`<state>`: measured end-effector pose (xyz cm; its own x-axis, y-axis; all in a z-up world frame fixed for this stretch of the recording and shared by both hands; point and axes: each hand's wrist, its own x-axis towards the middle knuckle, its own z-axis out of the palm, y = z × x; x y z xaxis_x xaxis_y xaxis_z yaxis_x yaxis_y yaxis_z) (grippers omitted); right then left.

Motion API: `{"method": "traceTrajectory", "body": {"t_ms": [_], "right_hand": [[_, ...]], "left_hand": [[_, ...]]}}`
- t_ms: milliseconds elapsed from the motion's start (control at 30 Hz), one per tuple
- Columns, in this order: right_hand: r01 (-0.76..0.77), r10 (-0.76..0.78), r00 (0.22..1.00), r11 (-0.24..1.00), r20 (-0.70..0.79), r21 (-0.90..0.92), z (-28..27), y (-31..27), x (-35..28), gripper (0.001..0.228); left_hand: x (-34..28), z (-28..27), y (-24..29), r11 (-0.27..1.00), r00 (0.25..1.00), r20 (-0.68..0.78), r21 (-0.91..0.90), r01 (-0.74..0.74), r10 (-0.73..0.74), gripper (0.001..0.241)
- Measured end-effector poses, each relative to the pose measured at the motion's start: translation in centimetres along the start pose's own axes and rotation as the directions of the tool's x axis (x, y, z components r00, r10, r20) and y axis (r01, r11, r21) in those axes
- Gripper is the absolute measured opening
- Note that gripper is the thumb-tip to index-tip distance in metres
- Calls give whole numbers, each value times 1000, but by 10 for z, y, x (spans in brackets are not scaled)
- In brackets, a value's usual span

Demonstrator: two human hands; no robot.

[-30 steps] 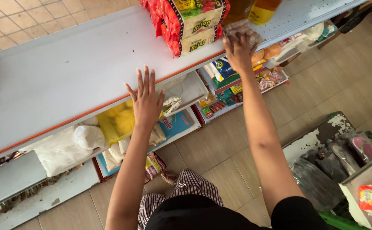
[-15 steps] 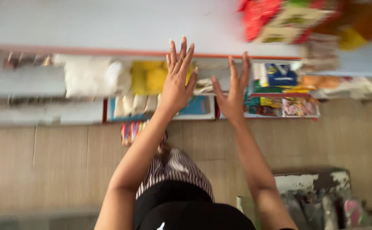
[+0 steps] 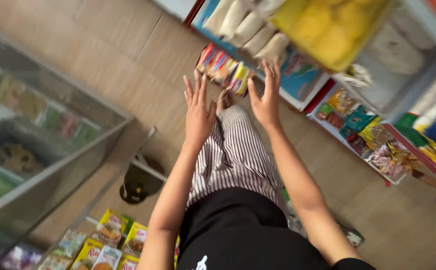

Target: The person wipes a shelf surface with a cloth, then picks up multiple packets of instant noodles from a box on the floor and arranges them on the shelf. They handle different noodle brands, placing them in neat rows.

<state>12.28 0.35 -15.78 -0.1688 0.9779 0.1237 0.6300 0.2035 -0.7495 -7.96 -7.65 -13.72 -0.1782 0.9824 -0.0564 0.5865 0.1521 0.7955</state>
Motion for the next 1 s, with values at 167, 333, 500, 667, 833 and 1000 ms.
{"method": "traceTrajectory", "body": {"t_ms": [167,333,500,667,833,1000], "right_hand": [[-83,84,975,996,207,-15,96,101,-20,71],[-29,69,925,993,373,-112,169,210,-34,84],[135,204,783,866,588,-481,213,297,-30,91],[400,140,678,754,722,-522,254,375,0,80],[556,125,646,599,753,-577,256,430,-2,68],[538,183,638,589,748,-603,223,427,-11,31]], "left_hand": [[-36,17,-91,961,962,42,79,265,-269,75],[-40,65,-151,905,909,137,232,357,-393,79],[-26,116,-180,912,918,108,209,354,-381,76],[-4,151,-193,922,920,101,124,366,-378,79],[-4,167,-199,900,883,175,87,427,-435,79],[-11,171,-197,895,875,202,21,445,-440,71]]}}
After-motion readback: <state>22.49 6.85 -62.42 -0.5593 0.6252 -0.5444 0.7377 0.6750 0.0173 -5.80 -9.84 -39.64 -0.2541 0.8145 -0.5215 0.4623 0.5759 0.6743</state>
